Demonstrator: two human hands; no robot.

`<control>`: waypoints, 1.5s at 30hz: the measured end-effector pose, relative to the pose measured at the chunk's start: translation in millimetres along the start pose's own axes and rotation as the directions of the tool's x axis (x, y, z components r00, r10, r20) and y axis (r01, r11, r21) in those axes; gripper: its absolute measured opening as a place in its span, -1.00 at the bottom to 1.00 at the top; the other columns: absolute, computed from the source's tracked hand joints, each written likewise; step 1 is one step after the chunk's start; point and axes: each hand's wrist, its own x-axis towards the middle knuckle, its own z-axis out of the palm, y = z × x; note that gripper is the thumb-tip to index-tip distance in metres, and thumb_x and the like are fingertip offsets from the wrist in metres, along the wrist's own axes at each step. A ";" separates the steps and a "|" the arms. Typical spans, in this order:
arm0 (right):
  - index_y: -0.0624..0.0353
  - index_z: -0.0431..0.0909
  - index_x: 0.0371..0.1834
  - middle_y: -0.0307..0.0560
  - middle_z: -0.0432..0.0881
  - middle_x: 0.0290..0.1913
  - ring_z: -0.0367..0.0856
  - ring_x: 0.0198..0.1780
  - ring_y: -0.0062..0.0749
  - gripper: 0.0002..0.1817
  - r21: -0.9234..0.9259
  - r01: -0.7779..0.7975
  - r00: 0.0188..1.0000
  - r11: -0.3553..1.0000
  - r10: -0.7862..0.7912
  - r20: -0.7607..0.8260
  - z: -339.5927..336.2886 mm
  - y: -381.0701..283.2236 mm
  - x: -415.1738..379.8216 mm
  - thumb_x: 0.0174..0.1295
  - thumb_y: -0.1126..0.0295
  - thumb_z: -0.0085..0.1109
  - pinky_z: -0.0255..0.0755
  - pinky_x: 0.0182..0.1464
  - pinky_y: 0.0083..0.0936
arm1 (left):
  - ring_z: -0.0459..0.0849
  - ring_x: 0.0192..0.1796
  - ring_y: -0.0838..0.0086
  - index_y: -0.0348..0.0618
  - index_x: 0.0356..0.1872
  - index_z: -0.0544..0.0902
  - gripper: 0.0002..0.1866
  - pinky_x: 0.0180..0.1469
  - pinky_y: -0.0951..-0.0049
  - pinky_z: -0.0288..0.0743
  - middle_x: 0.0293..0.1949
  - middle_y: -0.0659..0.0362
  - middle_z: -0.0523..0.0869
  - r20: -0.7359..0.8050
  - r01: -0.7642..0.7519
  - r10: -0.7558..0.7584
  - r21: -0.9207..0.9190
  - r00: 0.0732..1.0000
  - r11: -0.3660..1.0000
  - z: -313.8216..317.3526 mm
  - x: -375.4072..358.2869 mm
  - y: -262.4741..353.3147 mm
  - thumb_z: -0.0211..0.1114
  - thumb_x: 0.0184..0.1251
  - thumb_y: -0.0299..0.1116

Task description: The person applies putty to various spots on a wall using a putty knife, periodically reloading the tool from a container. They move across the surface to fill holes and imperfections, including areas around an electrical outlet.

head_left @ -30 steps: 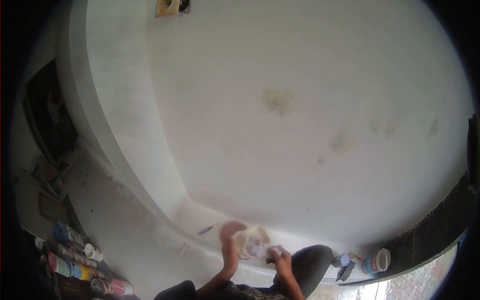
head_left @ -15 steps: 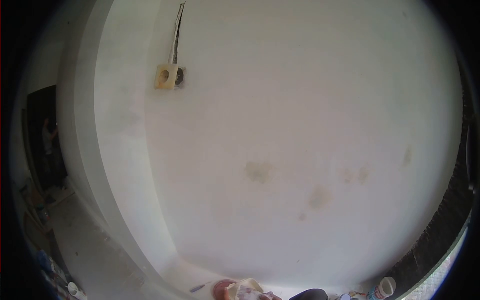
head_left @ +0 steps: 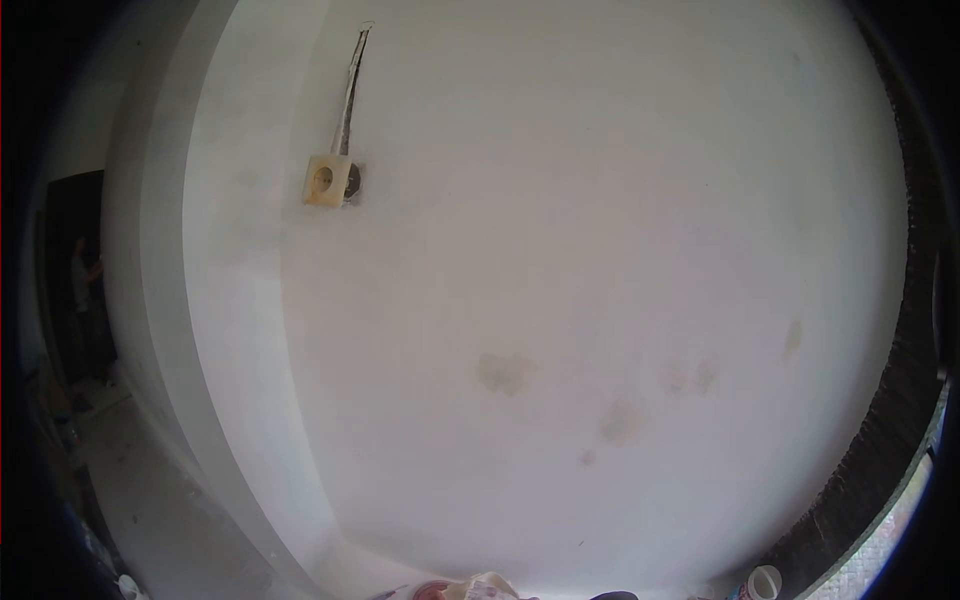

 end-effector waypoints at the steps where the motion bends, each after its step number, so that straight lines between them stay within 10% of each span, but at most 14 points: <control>1: 0.18 0.38 0.25 0.02 0.50 0.23 0.48 -0.34 -0.51 -0.57 -0.005 -0.005 1.000 1.000 0.005 0.002 -0.2 -1.1 0.9 0.42 0.20 0.00 0.50 -0.29 -0.50 | 0.65 -0.16 0.19 -0.27 -0.17 0.63 -0.60 -0.08 0.28 0.56 -0.18 0.02 0.70 0.011 0.052 -0.052 -0.021 0.999 0.998 0.9 0.6 4.5 0.29 0.28 -0.06; 10: 0.11 0.50 -0.14 -0.19 0.60 -0.33 0.53 -0.39 -0.44 -0.86 0.171 -0.067 0.992 0.983 0.047 0.116 20.9 -55.5 -20.1 0.30 0.35 0.11 0.46 -0.34 -0.53 | 0.66 -0.12 0.14 -0.25 0.02 0.55 -0.45 -0.23 0.24 0.67 -0.11 -0.02 0.67 0.119 0.525 -0.511 -0.171 0.851 0.834 -4.0 4.3 69.0 0.11 0.37 0.11; 13: 0.28 0.42 -0.06 -0.03 0.58 -0.13 0.53 -0.30 -0.37 -0.80 0.348 -0.082 0.974 0.934 0.001 0.226 39.5 -100.4 -12.6 0.31 0.45 0.04 0.43 -0.31 -0.46 | 0.67 -0.10 0.13 -0.24 0.08 0.52 -0.39 -0.28 0.23 0.71 -0.08 -0.03 0.66 0.145 0.663 -0.648 -0.221 0.747 0.715 -13.7 2.5 103.0 0.05 0.39 0.16; 14: 0.21 0.35 -0.05 -0.04 0.54 -0.08 0.46 -0.27 -0.37 -0.81 0.354 -0.050 0.973 0.934 -0.034 0.229 48.3 -122.9 -15.0 0.29 0.48 -0.01 0.36 -0.30 -0.44 | 0.73 -0.11 0.15 -0.14 0.27 0.35 -0.40 -0.50 0.22 0.74 0.06 -0.03 0.60 0.340 0.637 -0.570 -0.130 0.748 0.760 -20.0 9.7 122.3 -0.31 0.50 0.10; 17: 0.16 0.40 -0.16 -0.10 0.58 -0.25 0.47 -0.45 -0.43 -0.90 0.336 0.176 0.947 0.925 -0.253 0.198 90.8 -206.8 -26.4 0.30 0.43 0.00 0.38 -0.33 -0.45 | 0.73 -0.11 0.12 -0.15 0.28 0.34 -0.38 -0.50 0.20 0.74 0.06 -0.05 0.60 0.322 0.633 -0.566 -0.158 0.759 0.758 -36.3 10.6 97.9 -0.34 0.51 0.12; 23: 0.27 0.41 -0.12 -0.10 0.56 -0.24 0.52 -0.41 -0.46 -0.84 0.333 0.695 0.573 0.637 -0.771 0.278 186.0 -360.9 -30.6 0.36 0.40 -0.01 0.49 -0.28 -0.46 | 0.72 -0.14 0.28 -0.05 0.20 0.42 -0.38 -0.50 0.33 0.70 0.01 0.10 0.61 0.300 0.668 -0.607 -0.178 0.736 0.722 -61.7 5.2 147.7 -0.28 0.42 0.18; 30: 0.46 0.39 0.04 0.04 0.58 -0.16 0.68 -0.27 -0.36 -0.71 0.083 0.996 -0.007 0.016 -0.965 0.263 297.7 -453.4 -15.2 0.41 0.42 -0.02 0.60 -0.24 -0.44 | 0.74 -0.20 0.06 -0.18 0.26 0.35 -0.34 -0.60 0.08 0.67 0.00 -0.04 0.62 0.003 0.551 -0.588 -0.351 0.809 0.757 -120.2 -23.7 105.0 -0.16 0.44 0.20; 32: 0.34 0.47 0.05 0.00 0.59 -0.14 0.68 -0.25 -0.32 -0.76 -0.252 0.785 -0.432 -0.566 -0.791 0.433 313.9 -470.9 2.2 0.35 0.52 0.04 0.60 -0.27 -0.43 | 0.74 -0.20 0.06 -0.17 0.26 0.35 -0.33 -0.61 0.09 0.67 0.01 -0.04 0.62 -0.089 0.536 -0.605 -0.377 0.791 0.755 -134.7 -29.7 107.5 -0.16 0.44 0.21; 35: 0.18 0.55 0.01 -0.05 0.59 -0.13 0.67 -0.24 -0.27 -0.74 -0.252 0.383 -0.601 -0.889 -0.447 0.662 326.7 -483.7 18.2 0.27 0.61 0.10 0.60 -0.28 -0.42 | 0.74 -0.20 0.07 -0.17 0.26 0.34 -0.33 -0.60 0.09 0.68 0.02 -0.05 0.61 -0.139 0.507 -0.586 -0.371 0.798 0.778 -155.6 -37.8 102.4 -0.18 0.43 0.21; 37: 0.11 0.55 0.03 -0.06 0.58 -0.13 0.65 -0.18 -0.19 -0.64 -0.229 0.366 -0.540 -0.902 -0.406 0.737 326.6 -488.8 33.1 0.14 0.63 0.18 0.60 -0.24 -0.39 | 0.74 -0.20 0.08 -0.15 0.27 0.34 -0.32 -0.61 0.11 0.67 0.02 -0.04 0.62 -0.198 0.515 -0.598 -0.347 0.777 0.784 -157.8 -38.8 117.5 -0.20 0.43 0.23; 39: 0.12 0.55 0.00 -0.06 0.56 -0.09 0.62 -0.09 -0.19 -0.59 -0.114 0.033 -0.575 -0.993 -0.113 0.810 329.3 -493.7 40.5 0.02 0.63 0.23 0.59 -0.14 -0.36 | 0.74 -0.18 0.10 -0.14 0.27 0.33 -0.30 -0.62 0.12 0.67 0.02 -0.04 0.62 -0.216 0.498 -0.590 -0.360 0.778 0.789 -165.2 -39.3 118.2 -0.21 0.42 0.25; 45: 0.17 0.55 -0.08 -0.07 0.51 -0.10 0.57 -0.08 -0.23 -0.62 -0.118 -0.058 -0.519 -0.991 -0.070 0.852 331.9 -500.2 43.8 -0.05 0.55 0.28 0.53 0.00 -0.35 | 0.74 -0.15 0.17 -0.14 0.28 0.30 -0.27 -0.60 0.21 0.67 0.02 -0.02 0.63 -0.194 0.495 -0.586 -0.366 0.787 0.788 -169.8 -38.5 123.8 -0.24 0.40 0.29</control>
